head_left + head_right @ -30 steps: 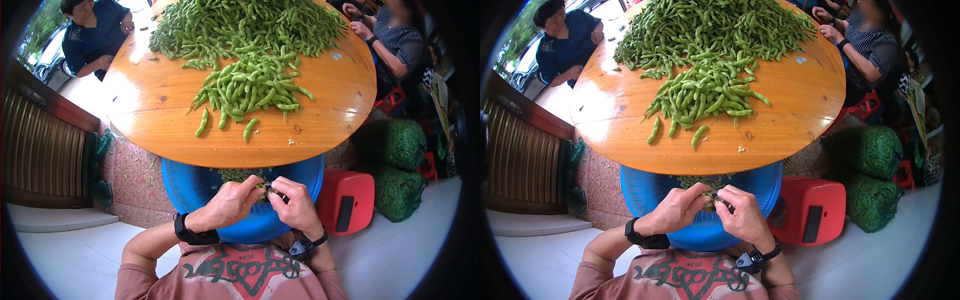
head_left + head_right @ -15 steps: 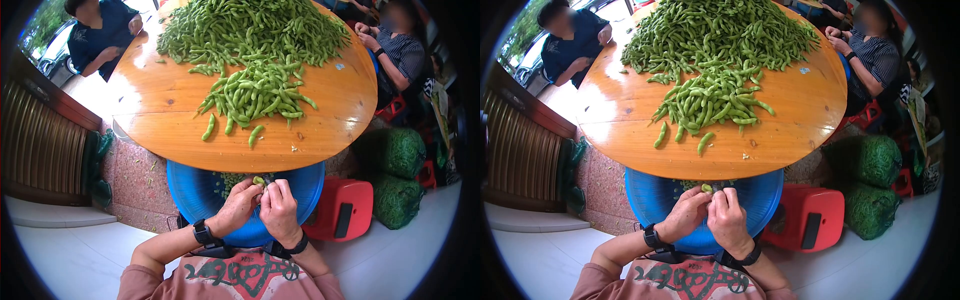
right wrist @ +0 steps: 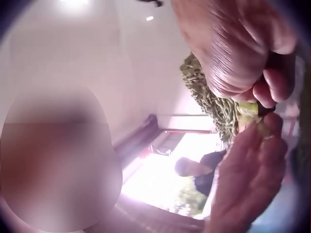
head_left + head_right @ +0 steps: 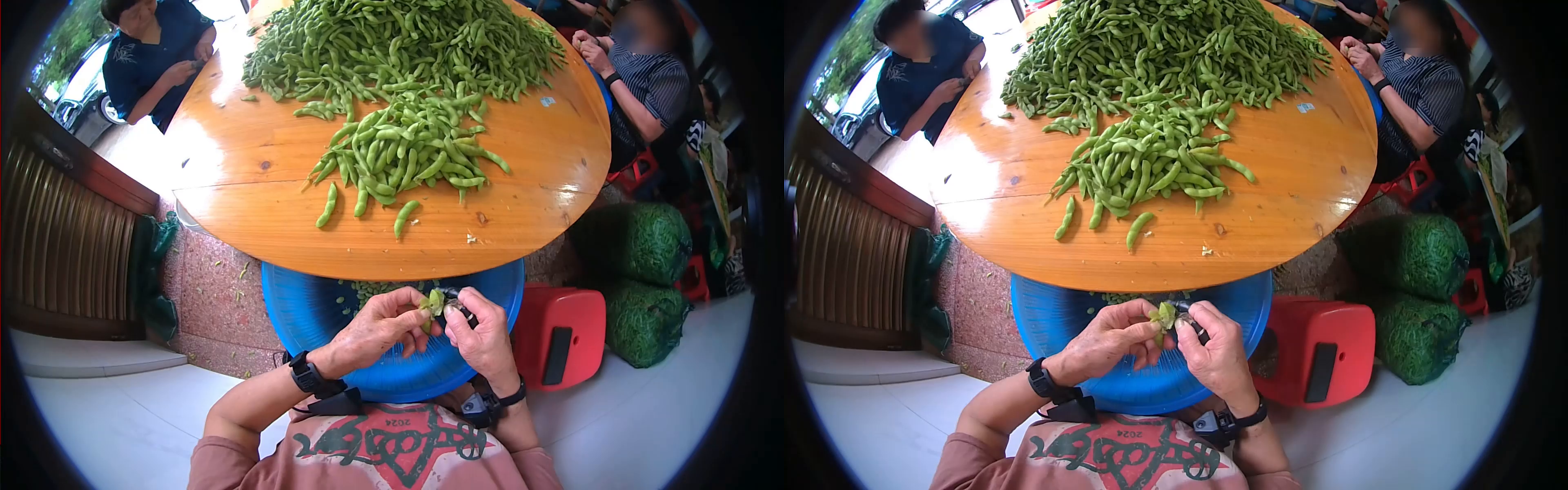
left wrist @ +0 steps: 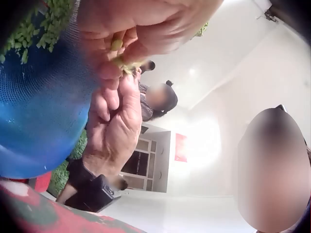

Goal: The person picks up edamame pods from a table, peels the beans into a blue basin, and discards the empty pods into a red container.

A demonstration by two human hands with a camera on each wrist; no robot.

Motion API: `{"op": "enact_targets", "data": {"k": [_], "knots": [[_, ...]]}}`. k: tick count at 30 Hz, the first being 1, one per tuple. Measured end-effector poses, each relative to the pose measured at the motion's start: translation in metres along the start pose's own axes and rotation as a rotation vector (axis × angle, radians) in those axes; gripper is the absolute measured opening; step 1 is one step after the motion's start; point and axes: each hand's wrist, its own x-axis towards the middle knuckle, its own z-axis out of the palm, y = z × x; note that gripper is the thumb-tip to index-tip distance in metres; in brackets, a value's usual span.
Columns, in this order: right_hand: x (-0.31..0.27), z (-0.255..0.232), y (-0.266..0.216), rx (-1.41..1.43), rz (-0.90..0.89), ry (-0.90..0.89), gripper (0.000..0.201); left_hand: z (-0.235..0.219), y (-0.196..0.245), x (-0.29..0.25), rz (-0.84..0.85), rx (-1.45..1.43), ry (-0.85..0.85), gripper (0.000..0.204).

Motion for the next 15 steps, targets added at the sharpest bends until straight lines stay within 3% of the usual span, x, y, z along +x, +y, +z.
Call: {"op": "enact_targets", "data": {"k": [2,5,7,15], "knots": [[-0.004,-0.001,-0.015,-0.022,-0.020,0.061,0.017,0.000,-0.004,0.002,0.160,-0.034,0.001,0.015],[-0.006,0.004,-0.020,-0.101,-0.101,0.120,0.023,-0.003,-0.016,0.007,0.220,-0.179,0.099,0.017],[-0.007,0.007,-0.019,-0.218,-0.218,0.126,0.026,0.002,-0.014,0.007,0.225,-0.207,0.086,0.017],[-0.008,0.009,-0.016,-0.137,-0.225,0.203,0.024,0.002,-0.012,0.002,0.202,-0.230,0.029,0.015]]}}
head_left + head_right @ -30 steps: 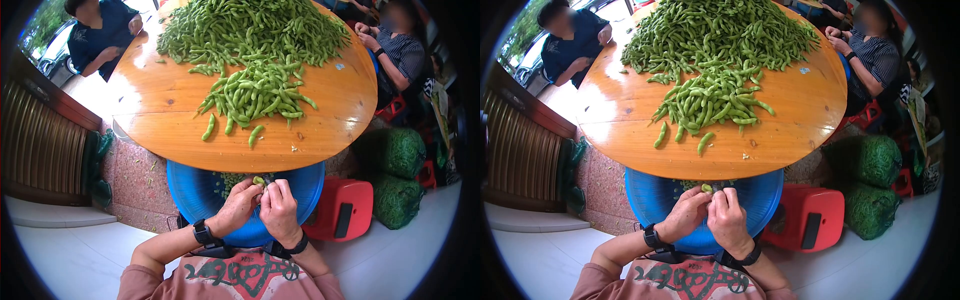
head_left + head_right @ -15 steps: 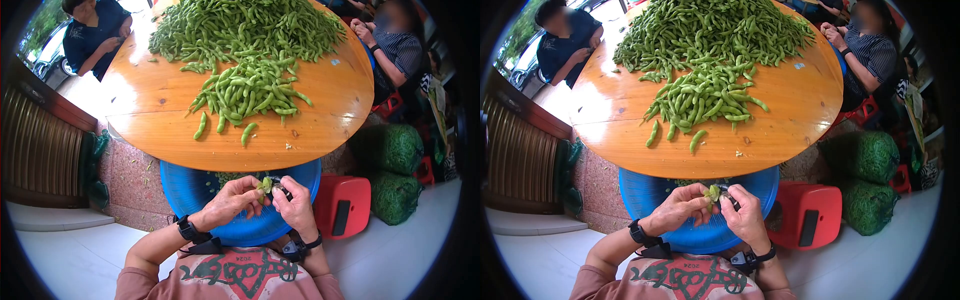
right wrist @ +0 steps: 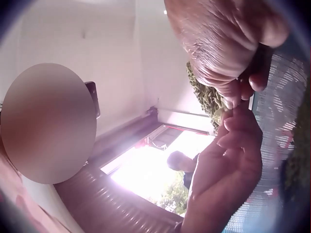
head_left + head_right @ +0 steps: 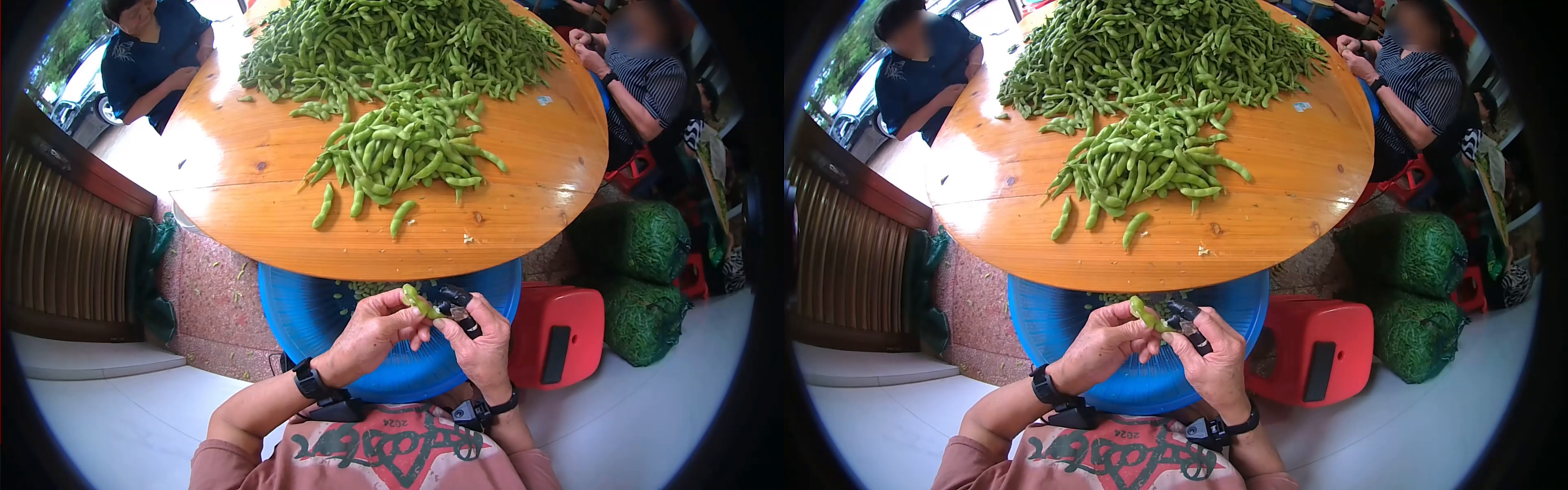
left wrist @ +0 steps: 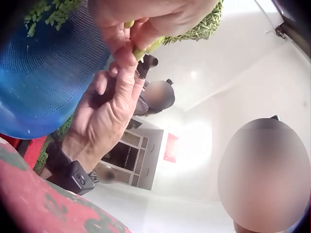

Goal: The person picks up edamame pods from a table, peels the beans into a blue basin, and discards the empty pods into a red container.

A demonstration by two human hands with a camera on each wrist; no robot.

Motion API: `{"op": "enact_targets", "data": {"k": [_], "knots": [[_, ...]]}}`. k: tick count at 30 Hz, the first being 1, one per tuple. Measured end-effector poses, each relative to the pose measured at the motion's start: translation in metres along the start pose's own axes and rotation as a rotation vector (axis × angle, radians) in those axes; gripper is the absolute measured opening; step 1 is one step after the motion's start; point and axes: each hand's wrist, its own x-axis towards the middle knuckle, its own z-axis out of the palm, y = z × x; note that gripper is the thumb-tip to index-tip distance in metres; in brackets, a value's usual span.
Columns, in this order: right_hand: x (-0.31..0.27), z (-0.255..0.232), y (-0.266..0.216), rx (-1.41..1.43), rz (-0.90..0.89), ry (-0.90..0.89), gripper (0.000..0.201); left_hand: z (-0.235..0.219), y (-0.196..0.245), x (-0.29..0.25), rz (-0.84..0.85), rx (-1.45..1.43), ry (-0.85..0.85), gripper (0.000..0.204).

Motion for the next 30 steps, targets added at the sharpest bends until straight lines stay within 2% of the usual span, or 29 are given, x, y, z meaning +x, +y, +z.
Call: {"op": "enact_targets", "data": {"k": [3,6,8,9,11,12,15,17,18,20,21,22,25,28,30], "knots": [[-0.003,-0.002,0.002,0.062,0.053,0.000,0.024,0.002,0.002,-0.001,-0.057,-0.034,-0.014,0.014],[-0.002,-0.009,0.000,0.052,-0.009,-0.043,0.024,-0.003,0.003,-0.003,-0.134,-0.043,-0.053,0.015],[0.003,-0.014,-0.002,0.134,0.003,-0.171,0.023,-0.007,0.009,-0.004,-0.257,-0.058,-0.124,0.016],[0.002,-0.016,-0.002,0.137,0.011,-0.173,0.023,-0.007,0.010,-0.004,-0.263,-0.061,-0.119,0.016],[0.003,-0.018,0.000,0.229,0.096,-0.286,0.024,-0.008,0.011,-0.006,-0.402,-0.094,-0.120,0.016],[0.004,-0.019,0.001,0.232,0.101,-0.287,0.024,-0.008,0.010,-0.006,-0.405,-0.095,-0.116,0.016],[0.003,-0.016,0.004,0.230,0.049,-0.339,0.025,-0.006,0.003,-0.006,-0.370,0.013,-0.069,0.015],[0.002,-0.007,0.003,0.164,0.025,-0.320,0.027,0.001,0.000,-0.006,-0.287,0.053,0.064,0.016],[0.002,-0.003,0.000,0.164,0.026,-0.322,0.027,0.006,-0.002,-0.006,-0.287,0.051,0.065,0.016],[0.000,0.006,-0.006,0.012,-0.065,-0.163,0.031,0.014,-0.010,-0.009,-0.104,0.031,0.133,0.020],[-0.001,0.012,-0.005,-0.038,-0.121,-0.115,0.028,0.012,-0.015,-0.009,-0.042,0.027,0.107,0.022],[-0.004,0.018,-0.003,-0.039,-0.123,-0.112,0.028,0.011,-0.018,-0.009,-0.041,0.029,0.104,0.022],[-0.007,0.030,0.006,-0.302,-0.311,0.024,0.024,0.008,-0.021,-0.007,-0.039,0.060,0.151,0.022],[-0.006,0.033,0.006,-0.369,-0.344,0.046,0.022,0.003,-0.023,-0.008,-0.008,0.181,0.163,0.023],[-0.008,0.032,0.006,-0.357,-0.310,0.092,0.020,0.000,-0.022,-0.006,-0.044,0.052,0.081,0.022]]}}
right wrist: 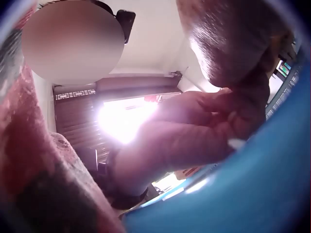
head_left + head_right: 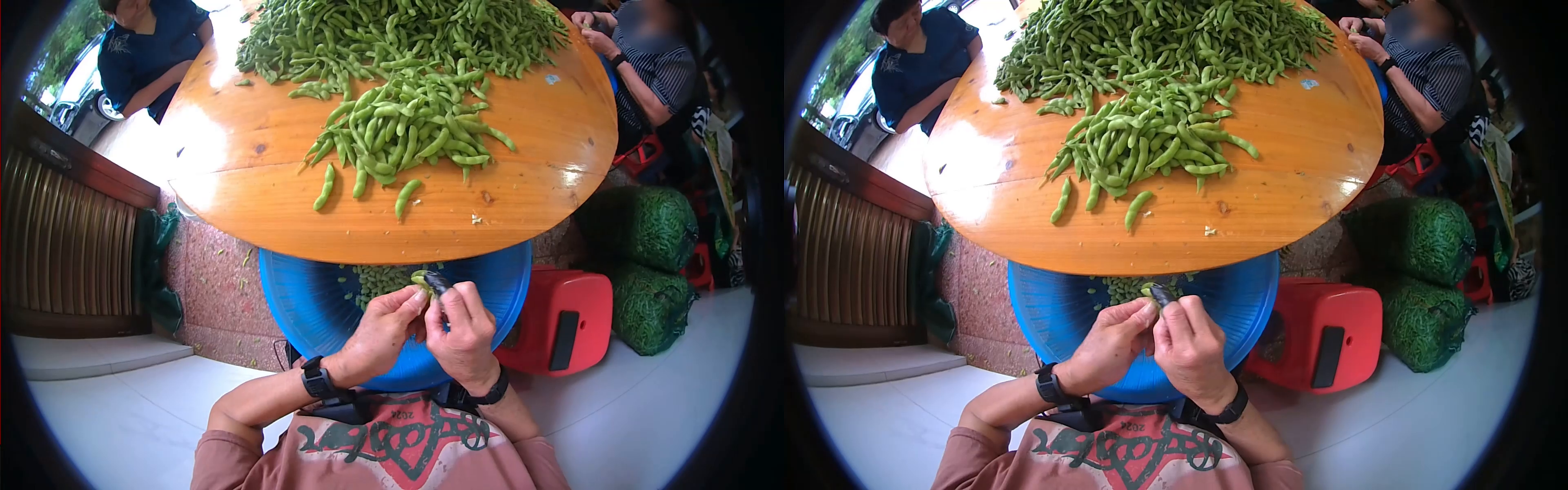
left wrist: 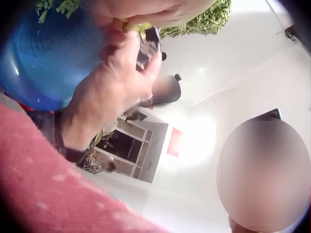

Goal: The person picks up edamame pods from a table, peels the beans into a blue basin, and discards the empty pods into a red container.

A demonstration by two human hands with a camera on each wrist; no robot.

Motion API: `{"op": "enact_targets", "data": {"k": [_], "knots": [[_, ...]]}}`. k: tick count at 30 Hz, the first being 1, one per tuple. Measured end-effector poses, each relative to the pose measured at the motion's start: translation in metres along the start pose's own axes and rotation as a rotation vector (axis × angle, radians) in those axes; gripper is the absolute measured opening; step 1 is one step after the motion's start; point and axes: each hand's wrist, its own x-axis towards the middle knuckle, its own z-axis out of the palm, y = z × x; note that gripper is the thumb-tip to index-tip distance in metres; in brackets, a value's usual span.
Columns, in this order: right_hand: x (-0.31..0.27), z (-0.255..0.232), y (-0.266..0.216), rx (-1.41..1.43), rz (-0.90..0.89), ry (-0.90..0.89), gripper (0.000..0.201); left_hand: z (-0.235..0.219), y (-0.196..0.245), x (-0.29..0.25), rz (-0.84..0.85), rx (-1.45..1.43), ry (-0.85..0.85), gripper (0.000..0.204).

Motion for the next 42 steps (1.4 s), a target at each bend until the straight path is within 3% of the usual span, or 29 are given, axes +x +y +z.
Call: {"op": "enact_targets", "data": {"k": [2,4,5,6,8,11,12,14,18,21,22,23,24,26,28,30,34,38,40,41,42], "knots": [[0.001,-0.007,0.001,0.001,0.041,0.038,0.019,0.000,0.009,-0.003,-0.015,-0.001,0.012,0.019],[0.008,-0.031,0.002,0.258,0.304,-0.028,0.016,-0.004,0.024,-0.008,-0.030,0.003,0.027,0.017],[0.005,-0.048,0.007,0.293,0.411,-0.065,0.014,-0.009,0.034,-0.012,0.088,0.511,-0.099,0.015],[0.004,-0.068,0.016,0.261,0.409,-0.086,0.013,-0.013,0.042,-0.013,0.213,1.022,-0.219,0.016],[0.004,-0.115,0.024,0.119,0.423,-0.204,0.014,-0.004,0.062,-0.015,0.297,1.086,-0.189,0.016],[-0.009,-0.150,0.040,-0.185,0.512,-0.240,0.013,0.013,0.090,0.002,0.692,1.489,0.162,0.025],[-0.009,-0.155,0.044,-0.297,0.517,-0.249,0.013,0.014,0.095,0.016,0.701,1.489,0.170,0.025],[-0.005,-0.147,0.045,-0.278,0.515,-0.193,0.013,0.012,0.100,0.045,0.925,1.678,0.303,0.030],[0.016,-0.115,0.028,-0.173,0.410,-0.094,0.006,0.001,0.101,0.065,0.786,1.888,0.400,0.032],[0.023,-0.085,0.021,0.076,0.392,-0.122,0.007,0.001,0.107,0.055,0.814,1.852,0.373,0.028],[0.022,-0.073,0.023,0.191,0.409,-0.136,0.009,0.008,0.107,0.043,0.805,1.588,0.198,0.023],[0.023,-0.066,0.015,0.410,0.564,-0.163,0.011,0.013,0.104,0.033,0.772,1.319,0.031,0.019],[0.027,-0.059,0.003,0.632,0.716,-0.194,0.013,0.017,0.097,0.024,0.767,1.317,0.018,0.019],[0.026,-0.044,0.002,1.001,0.716,-0.232,0.014,0.022,0.083,0.010,0.233,0.615,-0.029,0.011],[0.032,-0.040,-0.008,1.158,0.795,-0.247,0.014,0.015,0.069,0.005,0.216,0.513,-0.032,0.009],[0.030,-0.036,-0.007,1.176,0.816,-0.257,0.013,0.010,0.058,0.004,0.326,0.482,-0.026,0.010],[0.026,-0.031,-0.002,1.185,0.844,-0.289,0.013,0.008,0.053,0.000,0.552,0.866,0.026,0.010],[0.026,-0.033,0.000,1.165,0.821,-0.296,0.013,0.001,0.049,-0.001,0.515,0.804,-0.035,0.009],[0.025,-0.039,0.009,1.380,0.801,-0.402,0.011,0.003,0.050,-0.003,0.134,0.110,-0.169,0.017],[0.026,-0.040,0.010,1.382,0.803,-0.400,0.011,0.002,0.047,-0.003,0.131,0.111,-0.168,0.017],[0.026,-0.041,0.010,1.418,0.828,-0.447,0.011,0.000,0.042,-0.003,0.034,-0.090,-0.276,0.022]]}}
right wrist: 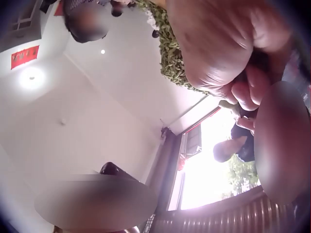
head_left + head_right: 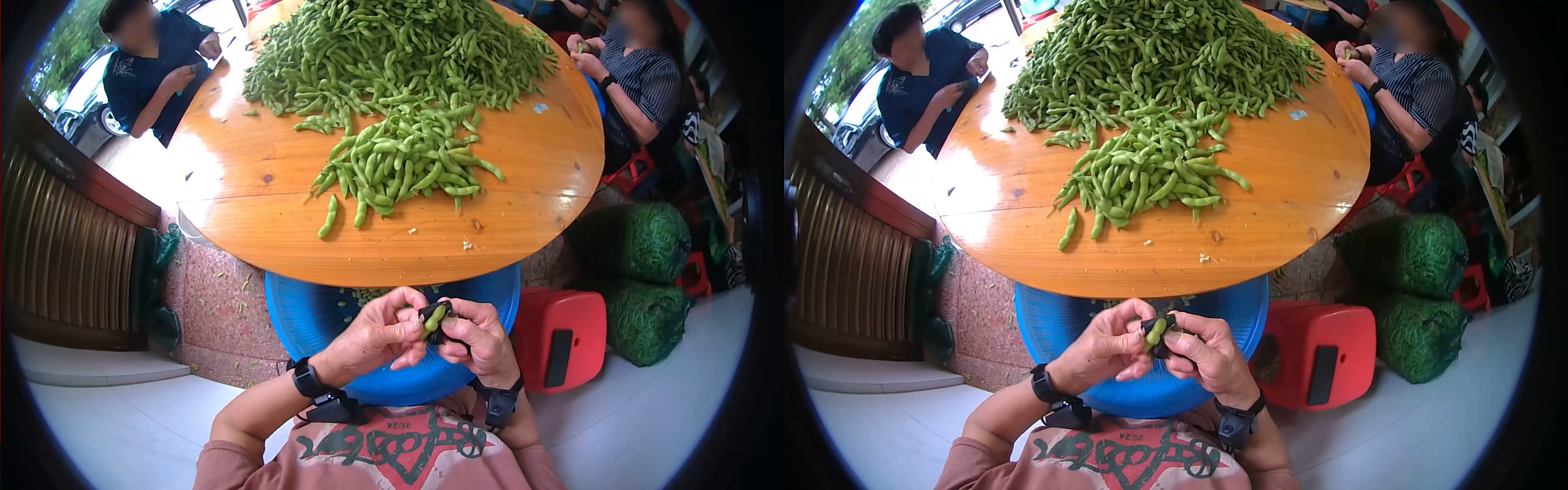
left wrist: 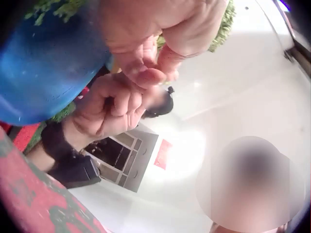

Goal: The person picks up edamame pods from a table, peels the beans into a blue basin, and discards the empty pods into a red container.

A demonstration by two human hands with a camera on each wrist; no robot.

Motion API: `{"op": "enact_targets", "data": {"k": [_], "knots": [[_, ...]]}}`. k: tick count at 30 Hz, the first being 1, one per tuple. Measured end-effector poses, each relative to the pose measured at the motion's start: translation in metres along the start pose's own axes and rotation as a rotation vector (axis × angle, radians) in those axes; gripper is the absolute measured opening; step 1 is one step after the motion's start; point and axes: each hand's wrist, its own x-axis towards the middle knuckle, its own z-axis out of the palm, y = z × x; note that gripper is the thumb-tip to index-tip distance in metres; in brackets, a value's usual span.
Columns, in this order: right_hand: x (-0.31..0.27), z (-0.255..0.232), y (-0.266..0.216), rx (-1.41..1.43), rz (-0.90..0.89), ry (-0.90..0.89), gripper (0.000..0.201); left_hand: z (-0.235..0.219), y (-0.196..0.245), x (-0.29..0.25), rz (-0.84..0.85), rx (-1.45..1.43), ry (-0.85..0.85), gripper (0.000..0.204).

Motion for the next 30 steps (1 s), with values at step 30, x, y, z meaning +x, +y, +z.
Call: {"op": "enact_targets", "data": {"k": [30], "knots": [[-0.003,0.021,0.043,-1.448,-0.538,0.405,0.015,0.015,-0.027,0.010,-0.094,0.253,0.315,0.039]]}}
